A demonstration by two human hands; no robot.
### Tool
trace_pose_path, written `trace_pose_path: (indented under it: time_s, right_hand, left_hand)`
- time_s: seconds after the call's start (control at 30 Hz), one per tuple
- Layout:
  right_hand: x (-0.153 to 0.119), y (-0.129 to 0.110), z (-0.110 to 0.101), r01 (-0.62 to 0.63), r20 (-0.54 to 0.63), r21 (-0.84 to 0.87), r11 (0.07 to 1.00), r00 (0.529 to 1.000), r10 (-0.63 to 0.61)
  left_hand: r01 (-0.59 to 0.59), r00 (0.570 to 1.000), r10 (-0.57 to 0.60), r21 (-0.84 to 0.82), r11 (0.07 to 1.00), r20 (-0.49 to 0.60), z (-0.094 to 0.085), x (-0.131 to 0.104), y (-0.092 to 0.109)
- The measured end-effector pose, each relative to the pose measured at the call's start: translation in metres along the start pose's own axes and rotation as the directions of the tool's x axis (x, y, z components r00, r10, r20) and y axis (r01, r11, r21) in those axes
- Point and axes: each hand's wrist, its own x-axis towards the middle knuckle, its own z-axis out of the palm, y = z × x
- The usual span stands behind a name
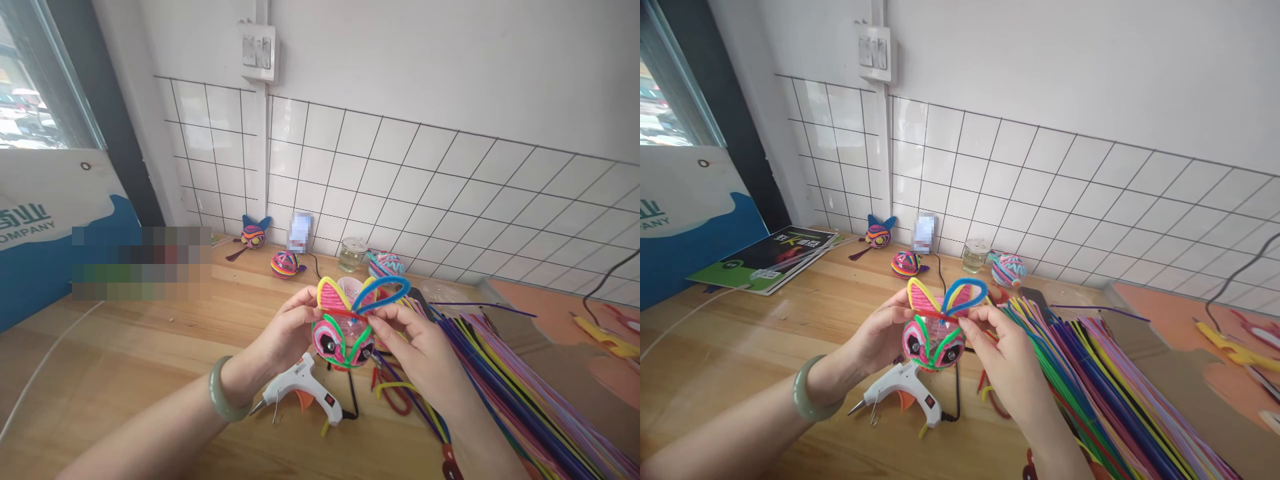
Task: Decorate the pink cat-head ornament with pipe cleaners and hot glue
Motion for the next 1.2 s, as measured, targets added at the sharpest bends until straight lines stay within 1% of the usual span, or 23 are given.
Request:
trace_pose_path:
  time_s: [0.2,0.6,0.87,1.07,1.2]
  right_hand:
    - [0.0004,0.0004,0.0002,0.001,0.003,-0.005,1.000,1.000,-0.001]
    - [-0.0003,-0.0007,0.0003,0.015,0.001,-0.026,1.000,1.000,-0.015]
    - [0.0002,-0.0028,0.0003,0.014,-0.002,-0.014,1.000,1.000,-0.014]
    - [-0.0013,-0.0043,-0.0013,0.022,0.014,-0.032,0.999,1.000,-0.021]
    - [-0.0006,-0.0028,-0.0016,0.014,0.041,-0.002,1.000,0.999,-0.014]
  left_hand:
    - [-0.012,1.000,0.012,0.004,1.000,0.005,-0.0002,0.0023,-0.0005]
    - [0.003,1.000,-0.003,-0.001,1.000,-0.018,0.0017,0.0022,0.0005]
    - [-0.008,1.000,0.008,0.001,1.000,-0.004,0.0014,0.0006,0.0002]
    - [-0.035,0.999,0.034,0.084,0.996,0.013,-0.0007,0.0002,0.0023]
    - [-0.059,0.998,0.055,0.104,0.993,0.034,-0.0005,-0.0007,0.0032]
